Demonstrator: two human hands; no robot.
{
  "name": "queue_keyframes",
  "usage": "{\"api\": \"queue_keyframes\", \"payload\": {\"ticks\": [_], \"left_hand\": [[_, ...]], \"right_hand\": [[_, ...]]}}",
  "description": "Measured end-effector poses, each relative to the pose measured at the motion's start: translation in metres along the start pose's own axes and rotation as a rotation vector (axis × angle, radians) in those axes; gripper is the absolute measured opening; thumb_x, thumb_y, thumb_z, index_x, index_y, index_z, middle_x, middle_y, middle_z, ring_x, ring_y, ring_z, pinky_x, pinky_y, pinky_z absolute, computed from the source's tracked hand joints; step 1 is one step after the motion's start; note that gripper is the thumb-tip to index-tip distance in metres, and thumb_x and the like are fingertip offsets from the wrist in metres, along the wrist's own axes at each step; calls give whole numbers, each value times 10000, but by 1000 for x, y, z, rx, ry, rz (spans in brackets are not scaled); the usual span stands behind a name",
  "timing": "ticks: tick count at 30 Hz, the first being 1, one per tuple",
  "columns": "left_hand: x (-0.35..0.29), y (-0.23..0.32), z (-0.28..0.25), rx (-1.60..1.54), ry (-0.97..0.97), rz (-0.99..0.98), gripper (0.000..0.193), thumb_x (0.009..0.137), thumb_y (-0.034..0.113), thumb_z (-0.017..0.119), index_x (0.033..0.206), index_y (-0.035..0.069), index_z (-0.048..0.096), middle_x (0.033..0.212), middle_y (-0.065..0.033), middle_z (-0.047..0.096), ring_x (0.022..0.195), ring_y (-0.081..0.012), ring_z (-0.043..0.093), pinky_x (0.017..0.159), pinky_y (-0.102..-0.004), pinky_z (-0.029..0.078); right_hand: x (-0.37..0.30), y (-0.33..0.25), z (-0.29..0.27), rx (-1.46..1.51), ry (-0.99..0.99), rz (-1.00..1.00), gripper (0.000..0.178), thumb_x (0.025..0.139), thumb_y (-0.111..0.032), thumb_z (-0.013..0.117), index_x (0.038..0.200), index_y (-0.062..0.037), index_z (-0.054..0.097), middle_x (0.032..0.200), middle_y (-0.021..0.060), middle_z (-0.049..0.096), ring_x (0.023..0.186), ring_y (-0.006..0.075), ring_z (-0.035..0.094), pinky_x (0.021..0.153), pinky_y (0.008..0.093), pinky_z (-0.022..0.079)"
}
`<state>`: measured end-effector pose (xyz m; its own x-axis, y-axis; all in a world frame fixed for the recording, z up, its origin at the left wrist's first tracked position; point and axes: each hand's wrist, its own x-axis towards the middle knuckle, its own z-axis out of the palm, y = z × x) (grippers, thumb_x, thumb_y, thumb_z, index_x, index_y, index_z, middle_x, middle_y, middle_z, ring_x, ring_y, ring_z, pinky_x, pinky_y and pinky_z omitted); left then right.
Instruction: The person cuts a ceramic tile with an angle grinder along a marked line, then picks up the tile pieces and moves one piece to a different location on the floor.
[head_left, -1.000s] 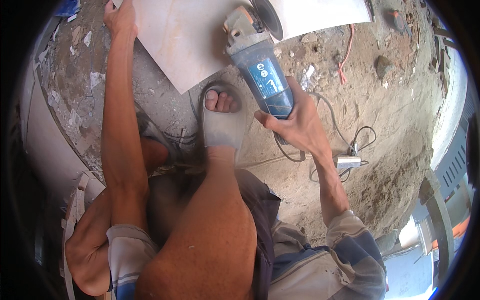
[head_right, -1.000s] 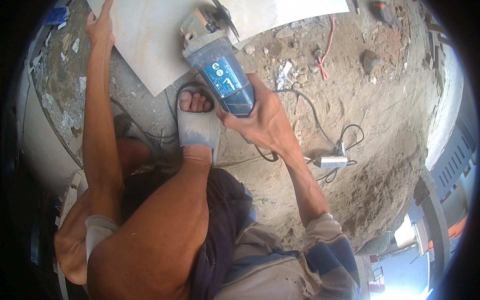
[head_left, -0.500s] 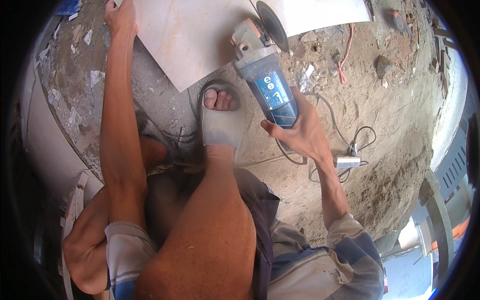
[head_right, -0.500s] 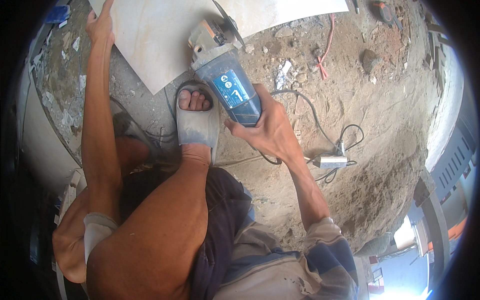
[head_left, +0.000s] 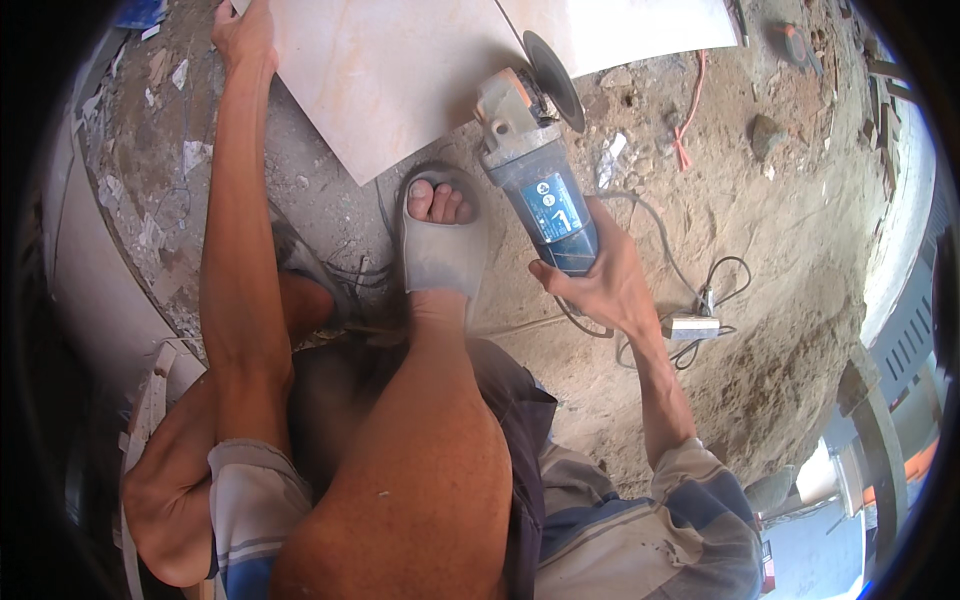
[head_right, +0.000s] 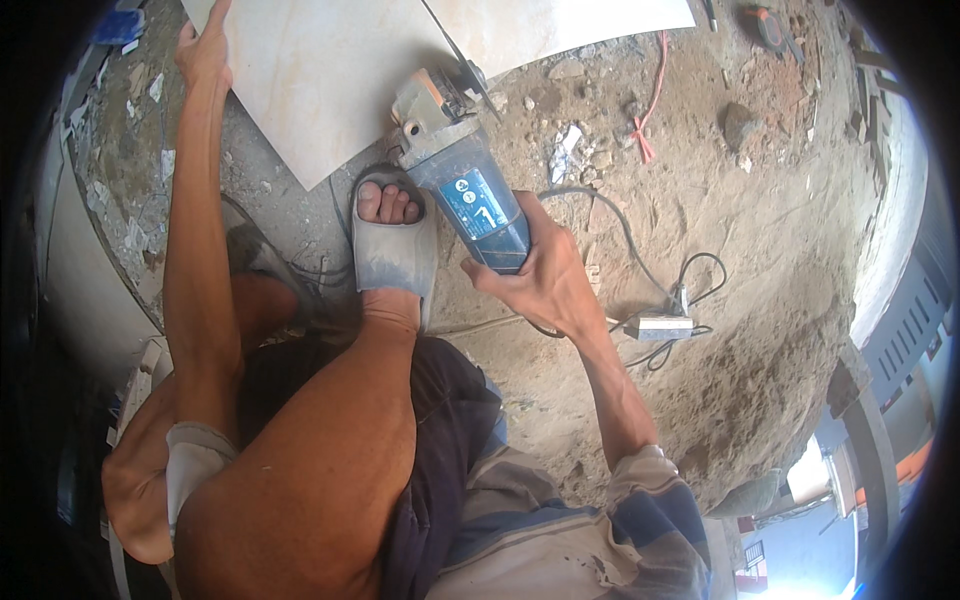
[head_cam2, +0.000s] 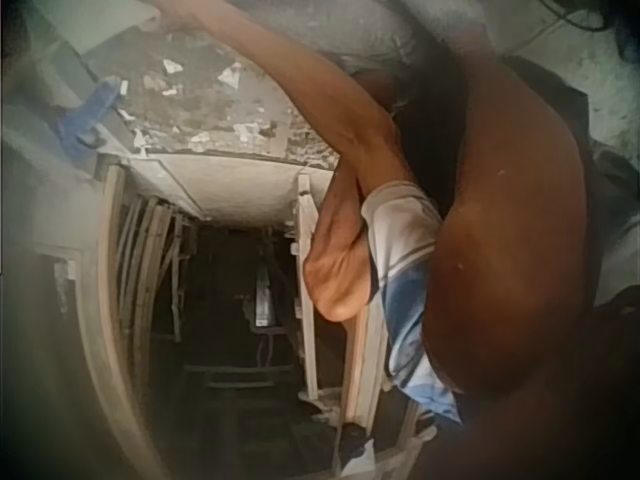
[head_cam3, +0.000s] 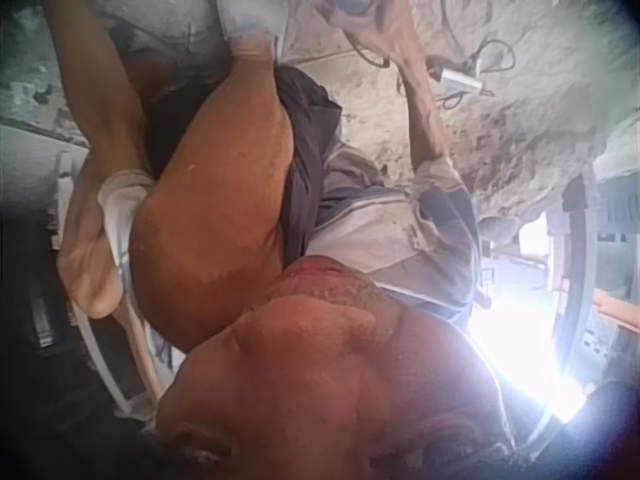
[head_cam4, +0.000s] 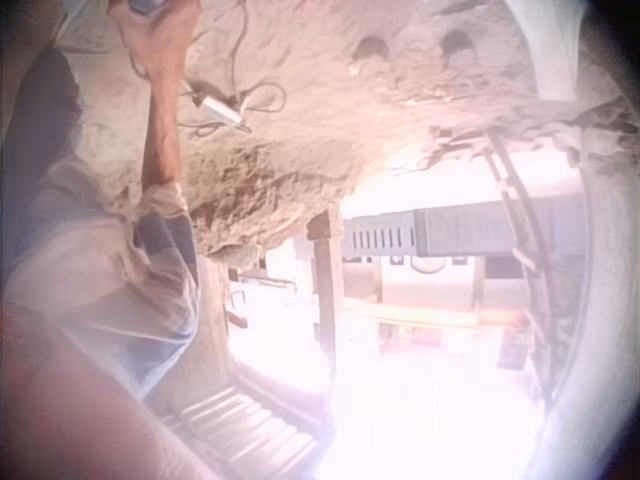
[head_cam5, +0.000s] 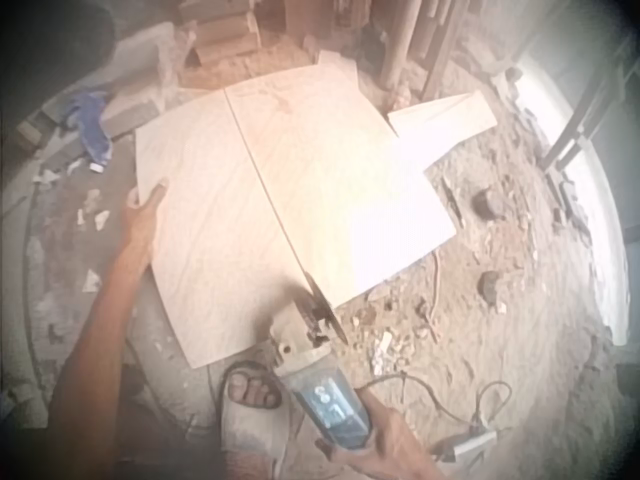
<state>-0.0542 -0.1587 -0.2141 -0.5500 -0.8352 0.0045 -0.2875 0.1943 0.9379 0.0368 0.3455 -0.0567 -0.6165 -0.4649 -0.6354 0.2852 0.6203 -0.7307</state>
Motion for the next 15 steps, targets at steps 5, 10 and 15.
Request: {"api": "queue_keyframes", "payload": {"ticks": [5, 10, 15], "left_hand": [[4, -3, 0, -31, -9, 22, 677, 975, 398, 909, 1455, -25, 689, 1338, -132, 785, 1221, -239, 716, 1079, -387, 550], [3, 1, -2, -35, -16, 21, 660, 978, 386, 908, 1445, -27, 692, 1327, -130, 786, 1206, -235, 718, 1070, -387, 552], [-4, 5, 2, -11, -12, -3, 689, 979, 403, 901, 1454, -45, 681, 1337, -141, 783, 1209, -245, 717, 1072, -384, 550]], "right_hand": [[-7, 9, 0, 36, 4, 12, 713, 804, -289, 928, 1351, 71, 645, 1042, 208, 809, 940, 263, 779, 874, 432, 618], [-11, 13, 1, 43, -13, 37, 703, 804, -291, 931, 1338, 67, 647, 1034, 205, 807, 947, 266, 784, 880, 427, 619], [-7, 8, -1, 47, -25, 88, 789, 786, -290, 926, 1436, 58, 647, 1103, 146, 777, 984, 230, 740, 908, 384, 597]]}}
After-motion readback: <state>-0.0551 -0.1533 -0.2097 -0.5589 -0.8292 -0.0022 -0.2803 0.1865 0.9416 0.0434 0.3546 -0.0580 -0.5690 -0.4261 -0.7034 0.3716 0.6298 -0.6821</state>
